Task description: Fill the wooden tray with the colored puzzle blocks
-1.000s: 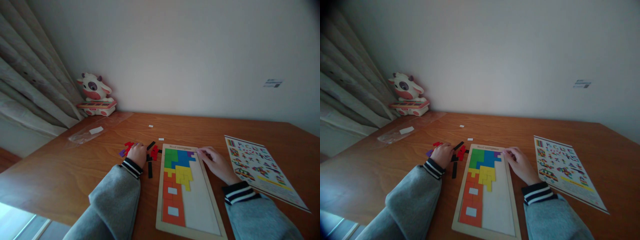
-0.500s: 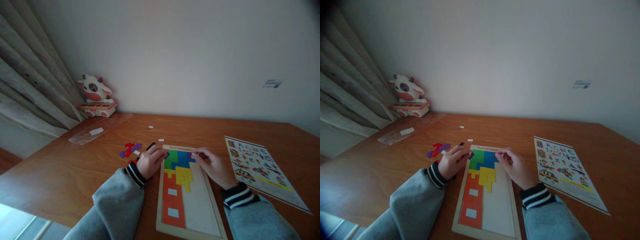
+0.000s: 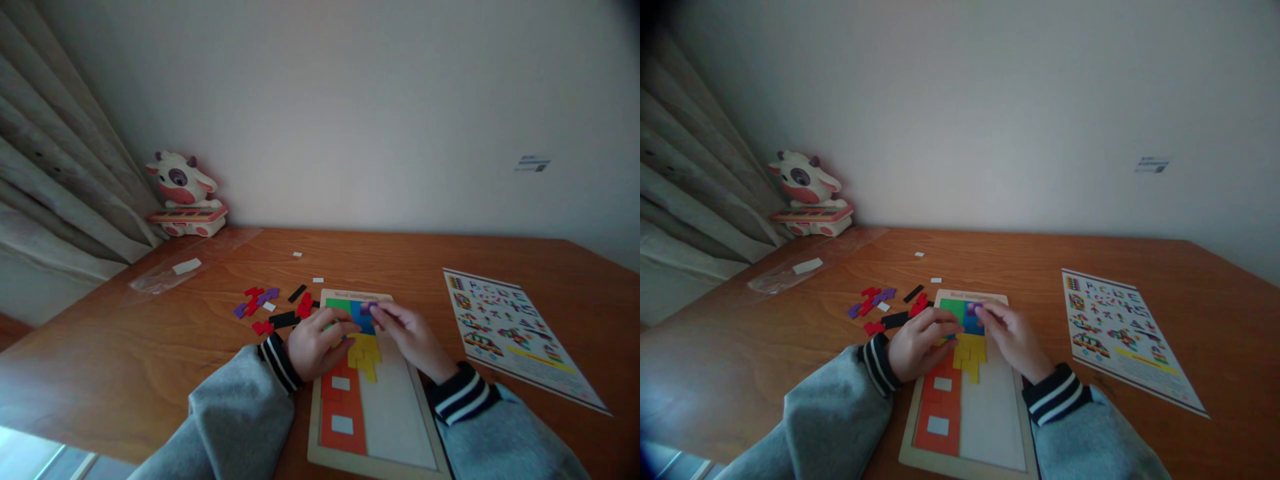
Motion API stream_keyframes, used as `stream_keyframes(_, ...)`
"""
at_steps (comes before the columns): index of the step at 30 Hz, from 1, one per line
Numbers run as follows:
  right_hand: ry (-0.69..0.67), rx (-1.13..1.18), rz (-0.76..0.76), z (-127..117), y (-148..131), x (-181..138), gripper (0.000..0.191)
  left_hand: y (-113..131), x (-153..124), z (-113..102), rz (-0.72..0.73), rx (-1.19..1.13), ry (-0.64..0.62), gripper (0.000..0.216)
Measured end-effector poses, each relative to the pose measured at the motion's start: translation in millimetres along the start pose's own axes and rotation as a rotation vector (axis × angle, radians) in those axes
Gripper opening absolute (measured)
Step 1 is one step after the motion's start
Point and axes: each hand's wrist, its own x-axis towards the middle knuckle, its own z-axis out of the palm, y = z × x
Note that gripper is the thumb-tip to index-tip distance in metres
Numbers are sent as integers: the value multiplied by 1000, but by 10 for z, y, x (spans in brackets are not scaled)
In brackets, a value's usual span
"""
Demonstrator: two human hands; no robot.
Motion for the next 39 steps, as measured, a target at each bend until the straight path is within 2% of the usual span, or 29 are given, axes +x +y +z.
stream_keyframes(2, 186, -8, 47, -144, 120, 43, 41, -6, 11, 3, -10, 35, -62, 20)
stream_keyframes(5, 338, -149, 66, -326, 335, 88, 42, -10, 16, -2, -11, 51, -122, 19)
stream_keyframes(8, 315, -236, 98, -378, 475, 102, 36, -14, 10, -5, -32, 60, -153, 19)
stream_keyframes(13, 240, -378, 97, -287, 492, 93, 31, -47, -25, 30, -53, 58, -234, 22)
stream_keyframes(20, 289, -534, -18, -250, 539, 109, 30, -66, -47, 49, -75, 72, -273, 22)
stream_keyframes(27, 289, -595, -7, -194, 559, 111, 31, -58, -41, 40, -75, 62, -296, 20)
stream_keyframes(33, 290, -666, 29, -180, 468, 107, 37, -53, -27, 46, -62, 64, -294, 21)
stream_keyframes(39, 84, -487, -11, -319, 409, 63, 41, -50, -17, 36, -53, 80, -295, 20)
